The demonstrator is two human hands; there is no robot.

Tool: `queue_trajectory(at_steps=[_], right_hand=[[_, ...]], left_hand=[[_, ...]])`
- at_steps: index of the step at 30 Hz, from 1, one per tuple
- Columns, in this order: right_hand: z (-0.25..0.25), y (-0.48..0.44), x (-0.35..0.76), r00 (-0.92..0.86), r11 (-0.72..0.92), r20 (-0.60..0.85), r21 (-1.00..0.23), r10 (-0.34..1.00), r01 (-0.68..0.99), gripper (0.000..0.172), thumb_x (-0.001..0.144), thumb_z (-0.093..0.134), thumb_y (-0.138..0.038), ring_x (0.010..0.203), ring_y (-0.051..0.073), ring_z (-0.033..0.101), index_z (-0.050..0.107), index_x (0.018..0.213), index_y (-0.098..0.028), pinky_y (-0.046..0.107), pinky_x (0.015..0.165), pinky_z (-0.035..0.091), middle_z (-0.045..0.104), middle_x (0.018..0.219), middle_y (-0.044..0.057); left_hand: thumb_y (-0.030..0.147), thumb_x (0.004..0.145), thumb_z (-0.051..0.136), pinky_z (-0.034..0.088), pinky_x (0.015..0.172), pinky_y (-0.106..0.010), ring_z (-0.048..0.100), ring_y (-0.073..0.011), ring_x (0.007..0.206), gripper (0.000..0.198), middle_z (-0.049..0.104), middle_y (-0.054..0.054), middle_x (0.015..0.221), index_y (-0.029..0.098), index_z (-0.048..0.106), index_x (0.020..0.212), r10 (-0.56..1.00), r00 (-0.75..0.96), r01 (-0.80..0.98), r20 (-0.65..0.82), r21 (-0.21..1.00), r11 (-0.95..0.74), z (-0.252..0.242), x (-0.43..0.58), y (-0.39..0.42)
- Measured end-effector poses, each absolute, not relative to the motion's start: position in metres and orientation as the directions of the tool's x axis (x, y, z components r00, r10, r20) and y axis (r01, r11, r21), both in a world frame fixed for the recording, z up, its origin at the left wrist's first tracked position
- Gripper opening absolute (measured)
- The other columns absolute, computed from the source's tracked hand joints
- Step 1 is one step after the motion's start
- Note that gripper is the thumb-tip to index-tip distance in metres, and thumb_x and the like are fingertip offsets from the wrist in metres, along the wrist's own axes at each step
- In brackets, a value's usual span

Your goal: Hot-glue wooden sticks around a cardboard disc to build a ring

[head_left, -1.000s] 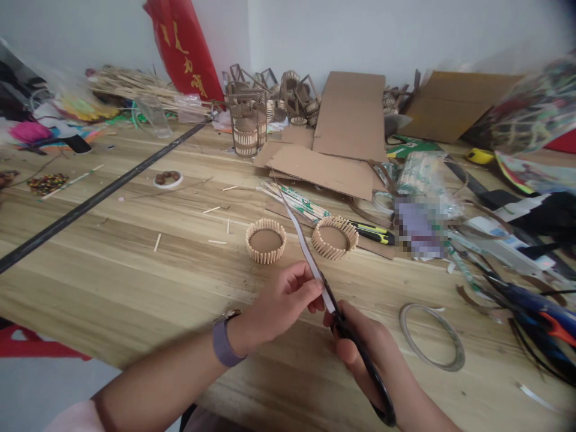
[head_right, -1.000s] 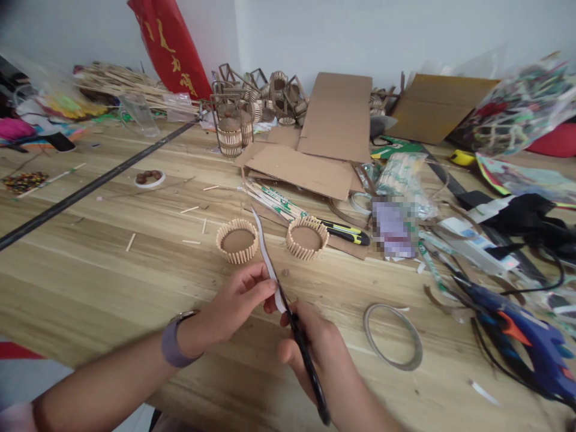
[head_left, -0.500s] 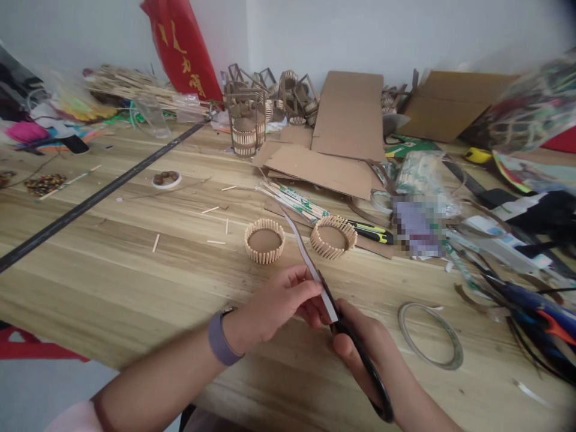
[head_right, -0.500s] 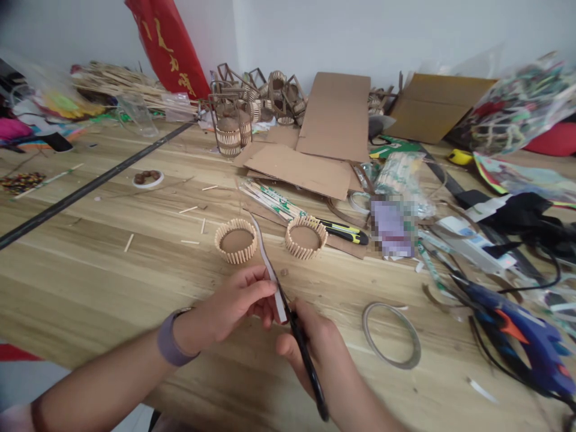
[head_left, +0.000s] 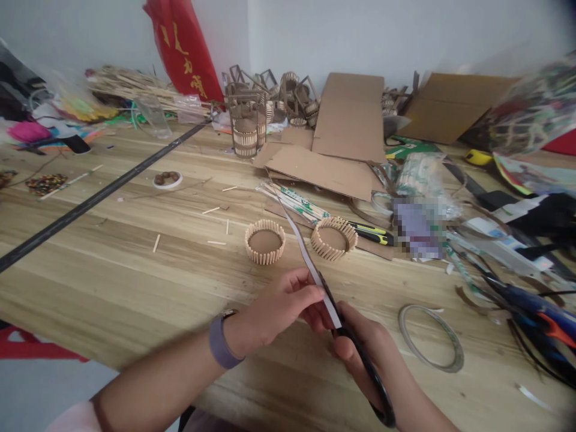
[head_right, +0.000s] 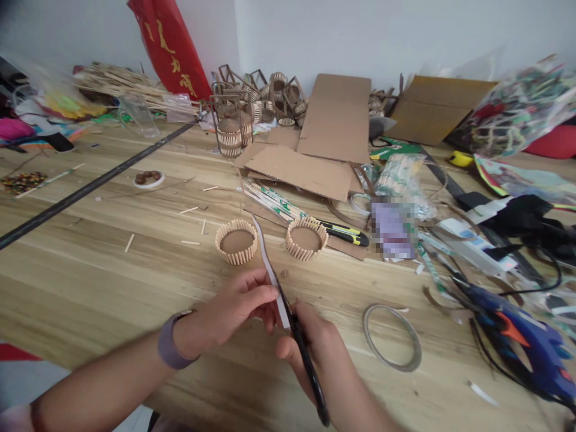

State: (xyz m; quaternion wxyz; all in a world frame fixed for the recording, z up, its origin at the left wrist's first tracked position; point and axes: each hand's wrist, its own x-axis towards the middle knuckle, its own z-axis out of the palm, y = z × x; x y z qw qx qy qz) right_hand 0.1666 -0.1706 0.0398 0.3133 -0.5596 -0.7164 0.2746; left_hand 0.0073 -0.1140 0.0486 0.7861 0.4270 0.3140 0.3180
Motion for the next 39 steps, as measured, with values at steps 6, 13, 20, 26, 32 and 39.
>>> queue_trajectory(at_steps=[6, 13, 20, 26, 32, 39], right_hand=[[0.031, -0.175, 0.171, -0.182, 0.209, 0.120, -0.754, 0.976, 0.623, 0.073, 0.074, 0.024, -0.087, 0.050, 0.014, 0.050, 0.055, 0.070, -0.021, 0.022, 0.048, 0.043, 0.055, 0.058, -0.001], [0.025, -0.177, 0.173, -0.177, 0.174, 0.075, -0.741, 0.981, 0.649, 0.067, 0.075, 0.028, -0.085, 0.047, 0.013, 0.045, 0.051, 0.071, -0.022, 0.022, 0.044, 0.038, 0.051, 0.055, -0.003], [0.027, -0.176, 0.173, -0.225, 0.190, 0.068, -0.787, 0.972, 0.587, 0.071, 0.073, 0.028, -0.087, 0.044, 0.011, 0.041, 0.053, 0.074, -0.021, 0.022, 0.042, 0.033, 0.049, 0.053, -0.004], [0.030, -0.174, 0.174, -0.234, 0.184, 0.054, -0.791, 0.971, 0.583, 0.073, 0.071, 0.027, -0.089, 0.045, 0.011, 0.040, 0.053, 0.074, -0.020, 0.022, 0.042, 0.032, 0.048, 0.054, -0.004], [0.034, -0.173, 0.172, -0.215, 0.161, 0.039, -0.796, 0.976, 0.584, 0.074, 0.071, 0.024, -0.090, 0.045, 0.011, 0.038, 0.050, 0.068, -0.020, 0.022, 0.041, 0.032, 0.045, 0.051, -0.004], [0.030, -0.175, 0.174, -0.208, 0.163, 0.043, -0.782, 0.977, 0.602, 0.073, 0.071, 0.026, -0.089, 0.045, 0.011, 0.037, 0.049, 0.068, -0.021, 0.022, 0.042, 0.033, 0.044, 0.052, -0.004]], left_hand=[[0.035, 0.076, 0.061, 0.047, 0.055, -0.022, 0.059, -0.0113, 0.058, 0.021, 0.064, -0.002, 0.066, 0.014, 0.057, 0.076, 0.772, 0.603, -0.209, -0.199, 0.895, 0.394, 0.054, 0.007, -0.115], [0.032, 0.087, 0.052, 0.042, 0.053, -0.021, 0.053, -0.0095, 0.055, 0.022, 0.059, 0.002, 0.060, 0.016, 0.056, 0.073, 0.900, 0.432, -0.211, -0.064, 0.963, 0.170, 0.043, 0.005, -0.110], [0.031, 0.088, 0.053, 0.041, 0.054, -0.020, 0.052, -0.0089, 0.055, 0.023, 0.057, 0.002, 0.059, 0.016, 0.055, 0.071, 0.920, 0.393, -0.216, -0.008, 0.971, 0.101, 0.041, 0.004, -0.110], [0.034, 0.088, 0.054, 0.042, 0.055, -0.021, 0.053, -0.0099, 0.058, 0.024, 0.058, 0.001, 0.062, 0.016, 0.056, 0.073, 0.899, 0.439, -0.189, -0.009, 0.977, 0.101, 0.041, 0.003, -0.113], [0.039, 0.089, 0.055, 0.043, 0.056, -0.021, 0.054, -0.0102, 0.059, 0.027, 0.059, 0.001, 0.063, 0.016, 0.055, 0.074, 0.891, 0.455, -0.186, -0.002, 0.978, 0.097, 0.043, 0.003, -0.112], [0.040, 0.089, 0.055, 0.042, 0.056, -0.021, 0.053, -0.0102, 0.058, 0.028, 0.058, 0.001, 0.062, 0.016, 0.054, 0.074, 0.892, 0.452, -0.171, -0.006, 0.981, 0.093, 0.043, 0.004, -0.113]])
